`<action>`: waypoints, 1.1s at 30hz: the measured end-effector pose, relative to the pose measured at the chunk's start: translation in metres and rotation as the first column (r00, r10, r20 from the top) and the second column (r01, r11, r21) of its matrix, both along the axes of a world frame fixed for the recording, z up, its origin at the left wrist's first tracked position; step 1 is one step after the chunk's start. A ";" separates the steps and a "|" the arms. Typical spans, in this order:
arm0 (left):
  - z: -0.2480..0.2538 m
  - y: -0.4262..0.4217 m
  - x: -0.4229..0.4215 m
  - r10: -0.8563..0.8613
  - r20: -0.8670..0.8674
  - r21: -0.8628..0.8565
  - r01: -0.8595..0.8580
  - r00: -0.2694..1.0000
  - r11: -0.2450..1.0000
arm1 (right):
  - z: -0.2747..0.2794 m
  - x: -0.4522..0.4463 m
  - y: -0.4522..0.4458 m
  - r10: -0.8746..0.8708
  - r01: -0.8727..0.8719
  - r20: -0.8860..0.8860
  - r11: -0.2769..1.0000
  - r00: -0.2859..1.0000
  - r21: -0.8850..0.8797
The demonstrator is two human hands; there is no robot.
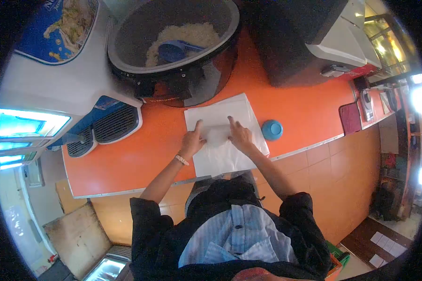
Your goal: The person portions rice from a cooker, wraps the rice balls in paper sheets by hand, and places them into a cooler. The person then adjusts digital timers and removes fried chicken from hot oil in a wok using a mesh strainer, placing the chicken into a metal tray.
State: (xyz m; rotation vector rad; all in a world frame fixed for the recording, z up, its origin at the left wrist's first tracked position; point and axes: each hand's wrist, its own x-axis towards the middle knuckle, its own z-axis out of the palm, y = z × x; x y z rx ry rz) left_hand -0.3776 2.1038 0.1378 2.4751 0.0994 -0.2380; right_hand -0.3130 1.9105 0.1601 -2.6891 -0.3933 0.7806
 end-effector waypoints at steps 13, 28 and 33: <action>-0.022 0.019 0.010 -0.568 0.334 0.590 0.302 0.752 0.748 | -0.037 0.003 0.015 0.219 -0.308 0.604 0.950 0.766 0.046; -0.015 -0.003 0.011 0.147 0.096 -0.161 -0.131 0.984 0.978 | -0.061 -0.025 0.001 0.099 -0.282 0.656 0.943 0.748 0.178; -0.021 -0.014 0.016 0.121 0.347 0.015 -0.134 0.930 0.991 | -0.016 0.020 0.008 -0.060 0.109 -0.146 0.929 0.987 0.355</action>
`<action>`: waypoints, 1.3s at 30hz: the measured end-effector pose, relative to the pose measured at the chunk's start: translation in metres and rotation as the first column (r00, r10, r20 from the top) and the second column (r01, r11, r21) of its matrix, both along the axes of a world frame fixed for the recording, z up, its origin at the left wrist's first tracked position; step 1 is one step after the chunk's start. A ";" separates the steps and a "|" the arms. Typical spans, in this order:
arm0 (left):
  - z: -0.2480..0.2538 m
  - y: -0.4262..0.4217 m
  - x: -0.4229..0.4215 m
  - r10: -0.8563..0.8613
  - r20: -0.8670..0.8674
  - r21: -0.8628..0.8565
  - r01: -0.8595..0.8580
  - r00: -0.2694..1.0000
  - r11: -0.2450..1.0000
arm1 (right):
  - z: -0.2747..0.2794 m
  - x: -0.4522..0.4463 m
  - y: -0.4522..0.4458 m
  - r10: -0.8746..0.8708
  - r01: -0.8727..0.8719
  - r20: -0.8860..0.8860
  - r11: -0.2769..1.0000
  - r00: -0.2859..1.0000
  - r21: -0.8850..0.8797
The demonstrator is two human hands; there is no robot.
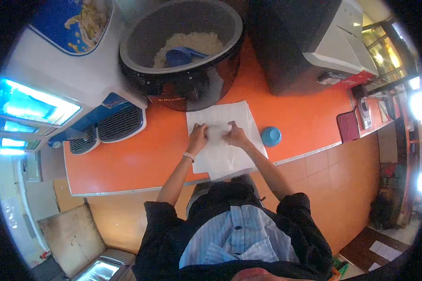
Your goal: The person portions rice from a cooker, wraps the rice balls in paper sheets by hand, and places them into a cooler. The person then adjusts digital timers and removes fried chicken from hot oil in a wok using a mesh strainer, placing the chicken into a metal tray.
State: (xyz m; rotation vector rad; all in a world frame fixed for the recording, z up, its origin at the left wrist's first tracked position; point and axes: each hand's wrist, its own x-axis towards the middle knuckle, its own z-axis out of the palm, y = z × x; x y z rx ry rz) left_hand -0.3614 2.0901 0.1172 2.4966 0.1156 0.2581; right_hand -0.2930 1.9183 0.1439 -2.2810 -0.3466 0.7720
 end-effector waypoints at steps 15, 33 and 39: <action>0.074 -0.171 0.032 0.361 -0.121 -0.779 -0.314 0.925 0.543 | 0.016 -0.002 -0.108 -0.115 -0.002 0.153 0.792 0.981 0.611; 0.166 -0.387 0.171 -0.078 -0.024 -0.938 -0.050 0.997 -0.344 | 0.170 0.172 -0.328 -0.175 0.206 -0.110 0.786 0.979 0.583; 0.077 -0.362 0.201 -0.105 0.153 -0.933 0.178 0.983 0.313 | 0.320 0.276 -0.349 0.003 -0.048 0.064 0.694 0.998 0.718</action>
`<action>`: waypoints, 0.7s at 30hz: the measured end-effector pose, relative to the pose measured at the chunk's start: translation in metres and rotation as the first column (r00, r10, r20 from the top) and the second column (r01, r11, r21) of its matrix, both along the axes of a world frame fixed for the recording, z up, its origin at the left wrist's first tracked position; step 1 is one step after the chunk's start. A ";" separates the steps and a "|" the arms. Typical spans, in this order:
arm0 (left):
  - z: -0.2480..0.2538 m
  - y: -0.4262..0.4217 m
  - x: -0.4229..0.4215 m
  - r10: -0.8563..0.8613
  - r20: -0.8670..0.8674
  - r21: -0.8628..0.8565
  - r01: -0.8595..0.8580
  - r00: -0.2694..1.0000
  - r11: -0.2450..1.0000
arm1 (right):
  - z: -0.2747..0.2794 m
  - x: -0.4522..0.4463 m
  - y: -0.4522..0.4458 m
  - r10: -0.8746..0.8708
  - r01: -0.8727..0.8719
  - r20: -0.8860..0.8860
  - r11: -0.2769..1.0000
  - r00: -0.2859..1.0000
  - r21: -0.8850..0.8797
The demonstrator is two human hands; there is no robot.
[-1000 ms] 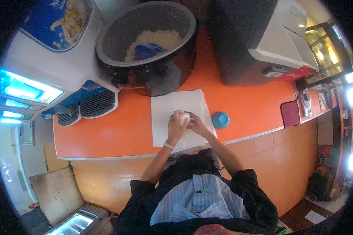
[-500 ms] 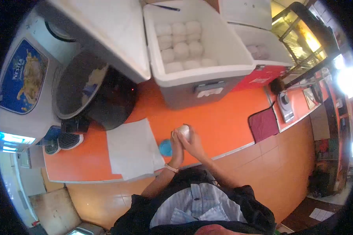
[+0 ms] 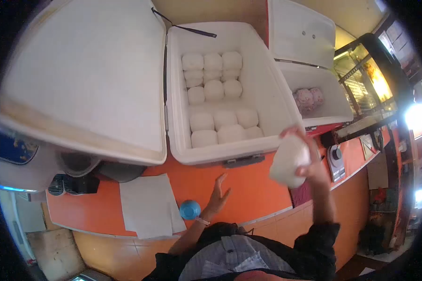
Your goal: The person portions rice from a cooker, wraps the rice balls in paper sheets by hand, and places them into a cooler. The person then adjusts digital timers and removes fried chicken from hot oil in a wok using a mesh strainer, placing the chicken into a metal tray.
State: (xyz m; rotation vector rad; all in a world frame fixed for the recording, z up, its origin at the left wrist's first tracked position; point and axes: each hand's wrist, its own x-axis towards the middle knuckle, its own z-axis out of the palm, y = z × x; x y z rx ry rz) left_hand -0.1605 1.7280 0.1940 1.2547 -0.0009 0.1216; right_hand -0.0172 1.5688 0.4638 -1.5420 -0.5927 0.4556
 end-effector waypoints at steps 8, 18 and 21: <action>-0.072 0.003 0.000 -0.145 -0.132 0.975 0.155 0.981 0.159 | -0.039 0.169 0.079 0.769 -0.381 -0.146 0.134 0.622 -0.915; -0.074 0.002 0.005 -0.269 -0.505 0.790 0.565 0.820 0.238 | -0.147 0.176 0.061 0.826 -0.391 -0.371 -0.202 0.424 -0.898; -0.076 0.002 0.004 -0.230 -0.519 0.778 0.567 0.823 0.272 | -0.128 0.167 0.082 0.735 -0.342 -0.404 -0.245 0.544 -0.907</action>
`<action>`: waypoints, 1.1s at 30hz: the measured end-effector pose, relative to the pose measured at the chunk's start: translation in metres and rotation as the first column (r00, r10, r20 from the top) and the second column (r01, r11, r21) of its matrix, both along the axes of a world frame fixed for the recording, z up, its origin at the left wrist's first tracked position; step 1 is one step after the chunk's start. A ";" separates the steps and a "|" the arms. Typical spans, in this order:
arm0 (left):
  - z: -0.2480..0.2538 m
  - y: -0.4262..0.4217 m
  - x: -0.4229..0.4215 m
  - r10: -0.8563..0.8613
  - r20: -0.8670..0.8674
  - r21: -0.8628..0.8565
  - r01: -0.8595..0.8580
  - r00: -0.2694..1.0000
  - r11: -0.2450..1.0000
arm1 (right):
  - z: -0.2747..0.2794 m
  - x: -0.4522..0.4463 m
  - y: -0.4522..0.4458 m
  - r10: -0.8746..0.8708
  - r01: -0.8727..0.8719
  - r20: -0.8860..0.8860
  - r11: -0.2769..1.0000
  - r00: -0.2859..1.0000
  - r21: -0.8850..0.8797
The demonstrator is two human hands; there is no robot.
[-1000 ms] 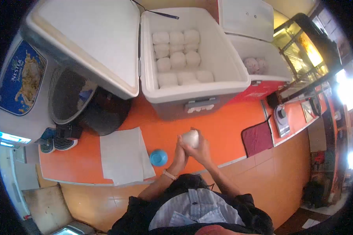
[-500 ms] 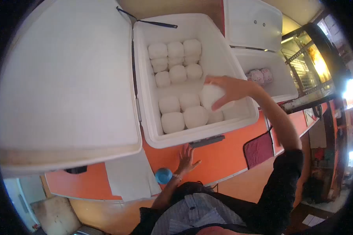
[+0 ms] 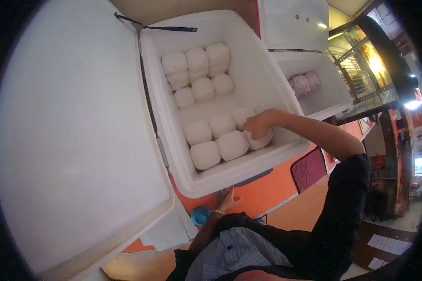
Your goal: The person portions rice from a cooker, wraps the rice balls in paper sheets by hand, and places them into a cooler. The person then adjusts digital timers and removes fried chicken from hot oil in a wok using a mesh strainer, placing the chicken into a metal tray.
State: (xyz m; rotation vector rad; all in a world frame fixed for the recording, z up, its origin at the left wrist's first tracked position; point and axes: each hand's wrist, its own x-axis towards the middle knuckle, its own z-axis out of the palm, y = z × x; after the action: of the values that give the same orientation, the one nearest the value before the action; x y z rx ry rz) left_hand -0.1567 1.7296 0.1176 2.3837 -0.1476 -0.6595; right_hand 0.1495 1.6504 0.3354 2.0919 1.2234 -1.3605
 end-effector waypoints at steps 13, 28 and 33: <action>0.050 0.067 -0.056 0.196 0.277 0.304 -0.280 0.941 0.911 | 0.052 -0.019 0.007 0.025 -0.059 0.269 0.991 0.963 0.119; 0.096 0.187 -0.143 0.394 0.183 -0.332 -0.321 0.901 0.887 | 0.122 -0.285 0.289 -0.247 -0.032 0.044 0.051 0.968 0.998; 0.153 0.291 -0.189 0.555 0.132 -0.784 -0.256 0.821 0.565 | 0.002 -0.193 0.459 -0.031 -0.215 0.383 0.784 0.923 0.582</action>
State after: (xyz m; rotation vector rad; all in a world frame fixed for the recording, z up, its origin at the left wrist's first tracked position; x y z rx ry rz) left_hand -0.3455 2.0202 0.2709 1.5955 0.0061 0.1114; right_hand -0.0431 2.1089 0.3373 2.5035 1.7236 -0.4795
